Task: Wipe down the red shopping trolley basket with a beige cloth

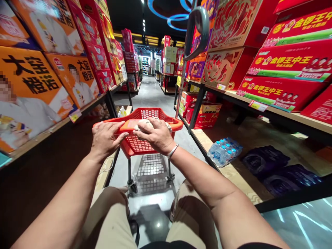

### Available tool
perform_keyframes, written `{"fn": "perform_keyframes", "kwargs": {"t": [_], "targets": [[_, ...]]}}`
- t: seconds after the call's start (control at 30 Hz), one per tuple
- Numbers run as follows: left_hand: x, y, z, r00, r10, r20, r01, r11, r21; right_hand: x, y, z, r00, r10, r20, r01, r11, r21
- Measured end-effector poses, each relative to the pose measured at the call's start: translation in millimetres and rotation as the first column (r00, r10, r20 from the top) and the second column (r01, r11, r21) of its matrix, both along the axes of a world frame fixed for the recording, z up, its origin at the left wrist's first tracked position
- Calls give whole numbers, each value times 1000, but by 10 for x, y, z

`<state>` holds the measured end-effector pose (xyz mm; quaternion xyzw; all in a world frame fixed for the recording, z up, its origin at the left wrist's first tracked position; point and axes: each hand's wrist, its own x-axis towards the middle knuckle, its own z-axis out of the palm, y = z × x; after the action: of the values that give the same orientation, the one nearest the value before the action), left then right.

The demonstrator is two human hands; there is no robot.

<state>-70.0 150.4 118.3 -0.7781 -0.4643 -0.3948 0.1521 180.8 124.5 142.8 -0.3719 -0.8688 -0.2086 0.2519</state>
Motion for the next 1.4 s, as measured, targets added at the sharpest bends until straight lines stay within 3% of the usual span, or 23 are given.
{"fn": "perform_keyframes", "kwargs": {"t": [0.17,0.27,0.33,0.4,0.5,0.57,0.7,0.83,0.93,1.07,1.27,1.33,1.4], "targets": [[-286,164,-9,1000,-28,-1,28,1000,-7,718,-6,-113,992,28,-121,-19,997,76],[-280,156,16,1000,-23,-16,23,1000,2,958,-42,-164,978,28,-206,1,990,140],[-165,103,56,1000,9,-13,-9,1000,-7,862,-62,-190,973,18,-231,25,983,180],[20,30,103,999,38,-1,-38,999,-20,585,-77,-203,980,26,-198,23,970,241],[306,-62,148,1000,-6,-18,6,1000,-18,105,-94,-176,996,8,-88,25,931,364],[413,-82,151,999,-33,-38,32,999,-27,-56,-107,-137,1000,-6,-19,13,914,405],[361,-36,138,997,-64,-30,62,996,-70,186,-142,-105,994,106,28,-108,916,385],[195,24,144,994,-114,-5,113,992,-62,724,-100,-156,937,253,-240,-185,944,272],[137,38,164,993,-114,18,115,991,-62,938,39,-199,832,279,-479,-244,960,136],[219,-42,220,993,-116,4,116,990,-76,857,123,-182,674,201,-711,-253,967,32],[662,-320,196,974,-161,-161,151,986,-69,624,-93,-157,785,246,-569,-263,963,54],[777,-365,141,975,-135,-174,126,990,-62,614,-43,-254,730,245,-638,-273,960,57],[834,-368,90,980,-104,-168,96,994,-52,606,83,-397,604,218,-766,-262,963,67]]}}
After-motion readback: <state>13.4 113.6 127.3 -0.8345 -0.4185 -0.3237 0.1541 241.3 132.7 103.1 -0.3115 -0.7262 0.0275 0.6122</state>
